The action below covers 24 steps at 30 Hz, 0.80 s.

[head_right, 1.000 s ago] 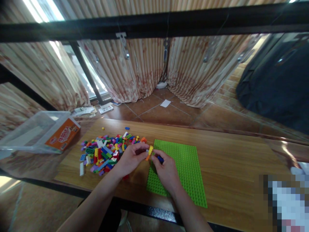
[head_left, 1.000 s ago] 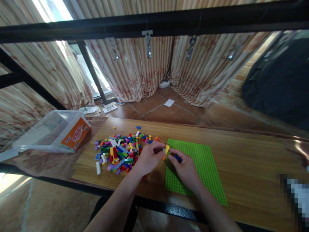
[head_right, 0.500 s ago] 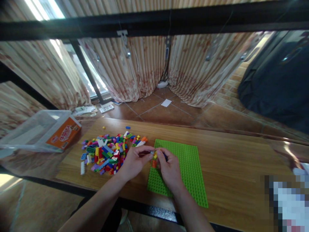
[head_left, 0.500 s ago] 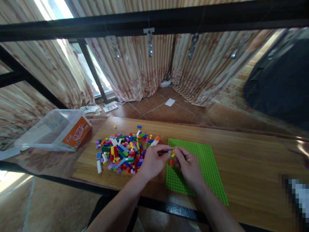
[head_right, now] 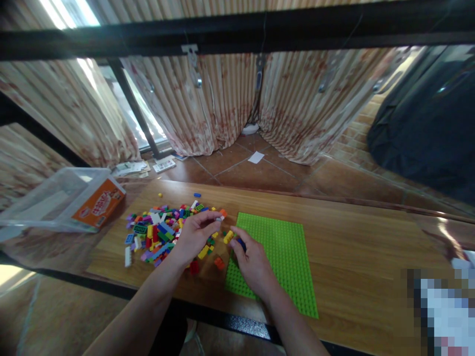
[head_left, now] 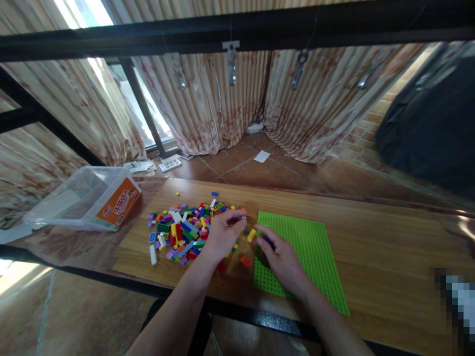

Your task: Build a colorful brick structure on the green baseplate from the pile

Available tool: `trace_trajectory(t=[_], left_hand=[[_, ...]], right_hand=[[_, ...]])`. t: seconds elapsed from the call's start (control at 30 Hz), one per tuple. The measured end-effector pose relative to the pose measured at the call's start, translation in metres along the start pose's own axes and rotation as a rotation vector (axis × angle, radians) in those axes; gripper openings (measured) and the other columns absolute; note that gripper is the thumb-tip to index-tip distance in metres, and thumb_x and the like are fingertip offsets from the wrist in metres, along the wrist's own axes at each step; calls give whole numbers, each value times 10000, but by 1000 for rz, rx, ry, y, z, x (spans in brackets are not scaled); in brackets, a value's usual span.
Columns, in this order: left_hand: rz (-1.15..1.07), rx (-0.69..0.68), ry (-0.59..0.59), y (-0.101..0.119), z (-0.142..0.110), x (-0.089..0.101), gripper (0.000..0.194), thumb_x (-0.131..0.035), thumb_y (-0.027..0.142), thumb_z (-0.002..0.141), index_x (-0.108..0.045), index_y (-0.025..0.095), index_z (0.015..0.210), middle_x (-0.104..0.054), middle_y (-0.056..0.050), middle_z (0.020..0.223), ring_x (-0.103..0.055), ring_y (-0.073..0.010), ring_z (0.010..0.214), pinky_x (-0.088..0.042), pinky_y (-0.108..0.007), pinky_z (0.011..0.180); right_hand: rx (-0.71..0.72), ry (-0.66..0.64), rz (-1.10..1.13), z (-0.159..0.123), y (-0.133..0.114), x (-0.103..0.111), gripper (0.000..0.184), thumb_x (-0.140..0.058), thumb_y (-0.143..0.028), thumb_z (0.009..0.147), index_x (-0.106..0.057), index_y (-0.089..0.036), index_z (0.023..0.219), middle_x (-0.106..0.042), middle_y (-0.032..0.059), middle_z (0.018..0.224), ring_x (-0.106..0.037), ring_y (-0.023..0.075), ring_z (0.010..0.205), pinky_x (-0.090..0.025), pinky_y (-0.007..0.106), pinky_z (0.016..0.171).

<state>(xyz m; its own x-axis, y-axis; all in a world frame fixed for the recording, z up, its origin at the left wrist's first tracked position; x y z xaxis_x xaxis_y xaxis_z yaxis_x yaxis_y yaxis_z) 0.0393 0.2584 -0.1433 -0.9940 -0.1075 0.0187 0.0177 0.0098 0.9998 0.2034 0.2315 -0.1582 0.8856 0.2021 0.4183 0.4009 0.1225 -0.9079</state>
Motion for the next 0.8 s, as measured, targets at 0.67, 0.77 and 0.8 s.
trace_trajectory(t=[0.67,0.77,0.8], left_hand=[[538,-366,-259,9,-20,-33,386,-582,106,843,-659,210,1207,-714,-63,1122,-661,-200,1032,-518,-356,968],[578,-383,-296,5,-23,-44,397,-569,108,855,-634,189,1238,-699,-85,1131,-651,-212,1050,-520,-373,974],[586,-383,-307,3,-24,-46,402,-566,106,854,-625,181,1245,-692,-93,1141,-647,-218,1056,-522,-379,973]], right_hand=[[49,227,-326,6,23,51,411,-423,-254,874,-590,-169,1239,-704,106,1079,-629,250,1021,-467,460,958],[125,191,-450,5,27,52,442,-439,-172,843,-594,-172,1257,-695,117,1113,-598,267,1059,-453,481,980],[139,184,-479,4,28,52,447,-445,-156,836,-598,-173,1256,-689,120,1132,-588,271,1073,-451,483,985]])
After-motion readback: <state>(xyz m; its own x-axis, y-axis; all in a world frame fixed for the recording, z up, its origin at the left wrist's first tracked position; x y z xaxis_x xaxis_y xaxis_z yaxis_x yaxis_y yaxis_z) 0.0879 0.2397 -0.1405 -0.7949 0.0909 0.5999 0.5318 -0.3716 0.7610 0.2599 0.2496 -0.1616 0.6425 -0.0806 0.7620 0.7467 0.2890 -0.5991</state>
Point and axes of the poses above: each hand's wrist, its own z-axis towards the middle knuckle, its own x-axis out of the back of the hand, y = z × x, the point moved 4 cm from there along z, towards the middle knuckle
